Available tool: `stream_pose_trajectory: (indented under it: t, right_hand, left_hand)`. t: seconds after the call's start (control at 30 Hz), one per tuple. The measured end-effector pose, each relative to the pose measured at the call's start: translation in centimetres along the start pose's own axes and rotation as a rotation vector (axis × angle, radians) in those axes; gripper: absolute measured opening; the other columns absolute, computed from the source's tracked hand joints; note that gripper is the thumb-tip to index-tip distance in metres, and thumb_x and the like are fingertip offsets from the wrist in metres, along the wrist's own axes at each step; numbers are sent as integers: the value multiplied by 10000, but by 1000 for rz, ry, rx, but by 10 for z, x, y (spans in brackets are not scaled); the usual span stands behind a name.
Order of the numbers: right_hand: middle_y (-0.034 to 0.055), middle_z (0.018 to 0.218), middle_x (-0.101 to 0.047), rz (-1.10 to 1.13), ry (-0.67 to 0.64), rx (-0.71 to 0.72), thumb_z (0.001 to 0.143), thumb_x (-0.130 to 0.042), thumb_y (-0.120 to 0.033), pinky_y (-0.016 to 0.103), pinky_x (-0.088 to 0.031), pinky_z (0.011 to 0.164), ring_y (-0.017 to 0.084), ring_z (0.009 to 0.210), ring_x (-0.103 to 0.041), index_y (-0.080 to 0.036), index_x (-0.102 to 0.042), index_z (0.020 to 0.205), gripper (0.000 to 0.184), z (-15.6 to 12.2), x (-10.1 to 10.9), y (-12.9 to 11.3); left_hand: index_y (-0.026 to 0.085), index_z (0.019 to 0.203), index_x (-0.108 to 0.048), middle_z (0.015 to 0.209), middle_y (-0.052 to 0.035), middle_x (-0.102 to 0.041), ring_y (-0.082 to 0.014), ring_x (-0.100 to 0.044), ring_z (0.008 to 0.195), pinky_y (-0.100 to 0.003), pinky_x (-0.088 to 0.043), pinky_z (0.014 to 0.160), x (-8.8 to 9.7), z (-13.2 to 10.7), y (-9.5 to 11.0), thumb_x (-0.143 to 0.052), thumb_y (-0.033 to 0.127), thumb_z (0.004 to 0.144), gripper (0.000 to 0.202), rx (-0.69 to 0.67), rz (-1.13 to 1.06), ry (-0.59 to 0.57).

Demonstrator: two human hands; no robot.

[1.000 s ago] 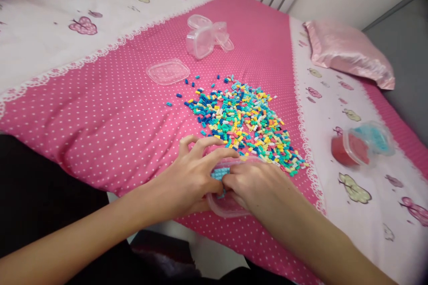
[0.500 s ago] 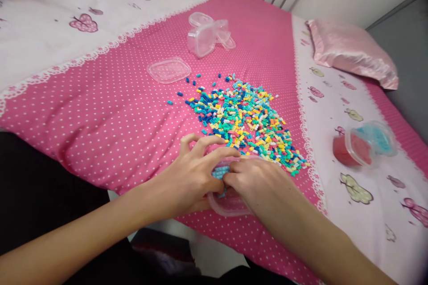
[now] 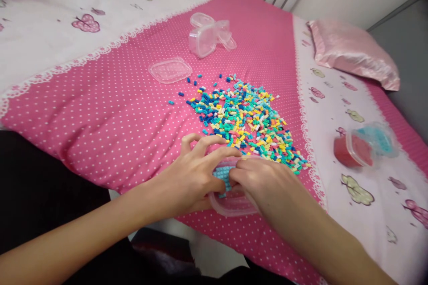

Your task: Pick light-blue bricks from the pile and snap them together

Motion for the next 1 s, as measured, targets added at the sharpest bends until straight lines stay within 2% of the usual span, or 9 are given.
stream_pose_trajectory:
  t: [0.13, 0.3, 0.4, 0.5, 0.6, 0.73, 0.83, 0.93, 1.0]
  right_hand:
    - [-7, 765, -735, 65, 63, 10, 854, -662, -39, 266, -339, 590, 153, 710, -654, -217, -666, 696, 237, -5, 4, 5]
    - [-39, 780, -730, 209, 133, -11, 852, -654, -18, 231, -398, 588, 127, 686, -664, -231, -671, 740, 241, -19, 18, 18]
    - [-41, 852, -746, 355, 213, -91, 937, -656, -127, 220, -491, 685, 122, 759, -695, -252, -699, 855, 156, -38, 28, 34]
    - [-28, 843, -742, 396, 363, -218, 966, -669, -242, 251, -510, 689, 143, 747, -688, -265, -709, 890, 88, -53, 34, 48]
    - [-9, 873, -735, 431, 405, -261, 993, -643, -296, 276, -512, 709, 163, 788, -686, -271, -720, 922, 108, -58, 31, 50]
    - [28, 1016, -718, 485, 401, -263, 1037, -562, -284, 300, -521, 832, 179, 950, -692, -267, -733, 987, 179, -57, 21, 48]
    - [55, 1091, -711, 498, 420, -263, 1051, -526, -292, 326, -523, 891, 198, 1032, -691, -256, -731, 1058, 209, -52, 12, 56]
    - [63, 1086, -731, 466, 465, -237, 1053, -507, -296, 346, -527, 883, 211, 1024, -697, -255, -733, 1079, 231, -35, 7, 74]
    - [66, 1079, -747, 385, 437, -256, 1031, -506, -210, 352, -531, 885, 211, 1012, -703, -236, -741, 1065, 239, -12, 4, 88]
  left_hand:
    - [336, 994, -764, 1482, -27, -559, -341, -376, 1357, -564, -221, 1123, 2, 0, 1, -709, 334, 906, 104, 6, -10, -2]
    - [308, 916, -759, 1480, -42, -546, -336, -403, 1357, -546, -220, 1108, 7, 1, 2, -722, 302, 903, 40, 39, -14, -9]
    - [331, 991, -768, 1495, -43, -526, -356, -415, 1356, -543, -222, 1114, 9, 1, 3, -782, 298, 853, 142, 28, 3, -35]
    - [343, 1020, -772, 1494, -46, -539, -359, -425, 1345, -552, -243, 1108, 9, 0, 4, -819, 263, 814, 226, 18, 7, -48]
    - [332, 1037, -755, 1498, -68, -531, -376, -416, 1364, -582, -258, 1092, 11, -1, 4, -819, 280, 832, 221, 23, -15, -57]
    - [308, 1177, -684, 1500, -117, -507, -406, -413, 1392, -625, -317, 1079, 11, -2, 2, -802, 288, 849, 348, 33, -53, -98]
    - [255, 1229, -635, 1491, -153, -495, -392, -432, 1395, -597, -393, 1097, 8, -3, -1, -752, 258, 875, 373, 19, -110, -90]
    - [225, 1268, -600, 1480, -170, -489, -350, -475, 1375, -529, -448, 1112, 4, -5, -2, -707, 237, 900, 384, 3, -164, -67]
    - [226, 1283, -589, 1487, -165, -482, -344, -482, 1379, -510, -463, 1115, 2, -5, -1, -709, 221, 892, 409, 9, -180, -72]
Point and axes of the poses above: each hand's wrist, its own z-axis towards the middle knuckle, its own x-axis out of the back of the hand, y = z × x, the point moved 2 cm from there along z, towards the middle knuckle
